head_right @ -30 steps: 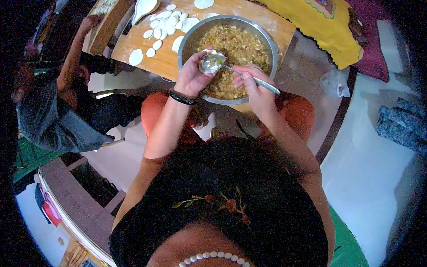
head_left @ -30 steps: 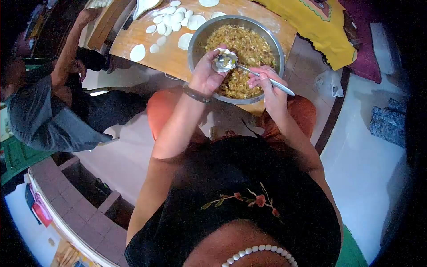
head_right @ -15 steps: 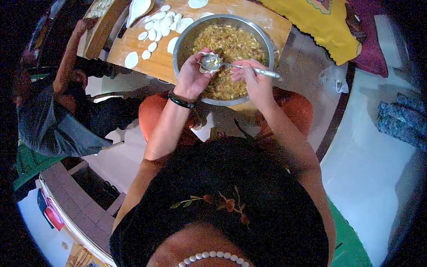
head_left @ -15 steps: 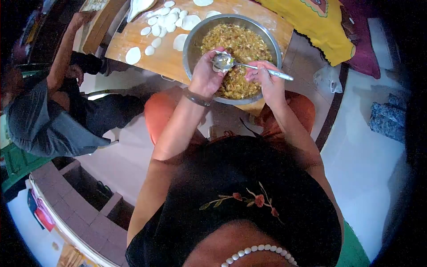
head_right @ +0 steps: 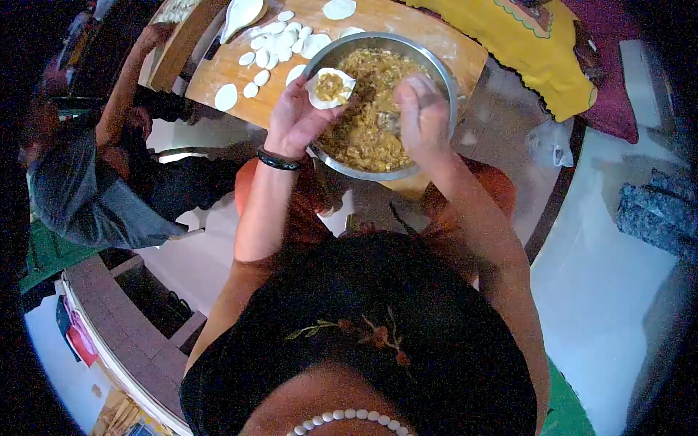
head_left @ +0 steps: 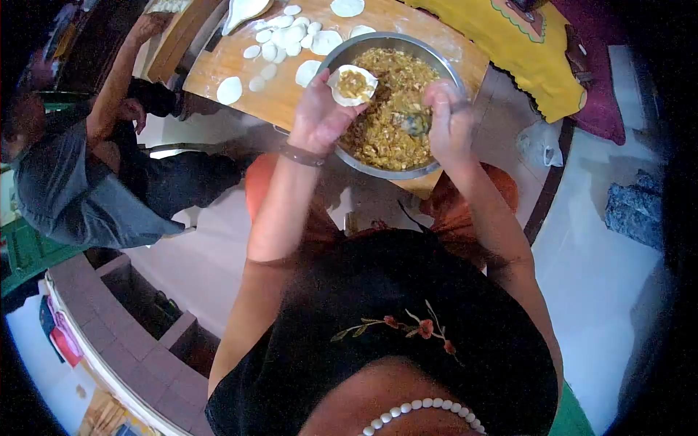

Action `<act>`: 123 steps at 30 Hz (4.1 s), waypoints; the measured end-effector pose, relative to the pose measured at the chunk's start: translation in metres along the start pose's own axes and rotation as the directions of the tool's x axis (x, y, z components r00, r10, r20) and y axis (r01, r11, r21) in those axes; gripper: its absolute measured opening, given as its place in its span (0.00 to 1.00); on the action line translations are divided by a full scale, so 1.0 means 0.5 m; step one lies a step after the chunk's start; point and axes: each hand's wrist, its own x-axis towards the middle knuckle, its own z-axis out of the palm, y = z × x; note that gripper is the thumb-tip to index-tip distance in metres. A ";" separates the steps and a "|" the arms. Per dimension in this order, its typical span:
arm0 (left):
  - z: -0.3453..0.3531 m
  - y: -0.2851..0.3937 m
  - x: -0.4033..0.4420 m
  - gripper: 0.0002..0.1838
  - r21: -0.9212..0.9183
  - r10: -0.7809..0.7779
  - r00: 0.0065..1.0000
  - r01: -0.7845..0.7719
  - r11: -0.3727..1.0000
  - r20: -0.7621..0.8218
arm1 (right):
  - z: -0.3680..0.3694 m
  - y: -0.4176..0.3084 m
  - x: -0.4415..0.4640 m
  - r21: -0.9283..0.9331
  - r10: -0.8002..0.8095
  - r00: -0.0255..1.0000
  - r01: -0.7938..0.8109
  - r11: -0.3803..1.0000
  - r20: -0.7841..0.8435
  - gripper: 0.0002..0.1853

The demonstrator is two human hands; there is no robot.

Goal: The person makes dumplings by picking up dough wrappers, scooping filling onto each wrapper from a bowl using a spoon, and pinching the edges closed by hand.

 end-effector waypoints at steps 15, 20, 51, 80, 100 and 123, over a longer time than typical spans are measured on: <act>-0.052 0.002 0.023 0.22 -0.078 0.008 1.000 -0.008 0.997 0.007 | -0.043 0.002 -0.003 0.333 0.574 0.811 -0.576 0.747 0.116 0.12; -0.050 -0.008 0.027 0.21 0.033 0.075 0.997 -0.074 0.997 -0.022 | -0.052 -0.007 -0.020 0.117 0.151 0.979 -0.167 0.979 0.135 0.08; -0.005 0.006 0.006 0.25 -0.026 -0.058 0.981 0.064 0.998 0.183 | 0.042 0.021 -0.042 0.402 0.162 0.966 -0.231 0.886 0.200 0.04; 0.024 -0.017 -0.052 0.24 0.571 -0.038 0.978 -0.089 0.816 0.207 | 0.063 0.000 0.045 -0.230 -0.183 0.953 0.239 0.943 0.241 0.15; -0.005 -0.021 -0.024 0.19 0.496 -0.050 0.991 -0.017 0.868 0.122 | 0.066 0.013 0.045 0.076 0.016 0.969 -0.036 0.996 0.246 0.14; 0.020 -0.017 -0.043 0.33 0.459 -0.051 0.939 -0.118 0.881 0.340 | 0.020 -0.022 0.068 -0.118 -0.272 0.938 0.301 0.946 0.216 0.06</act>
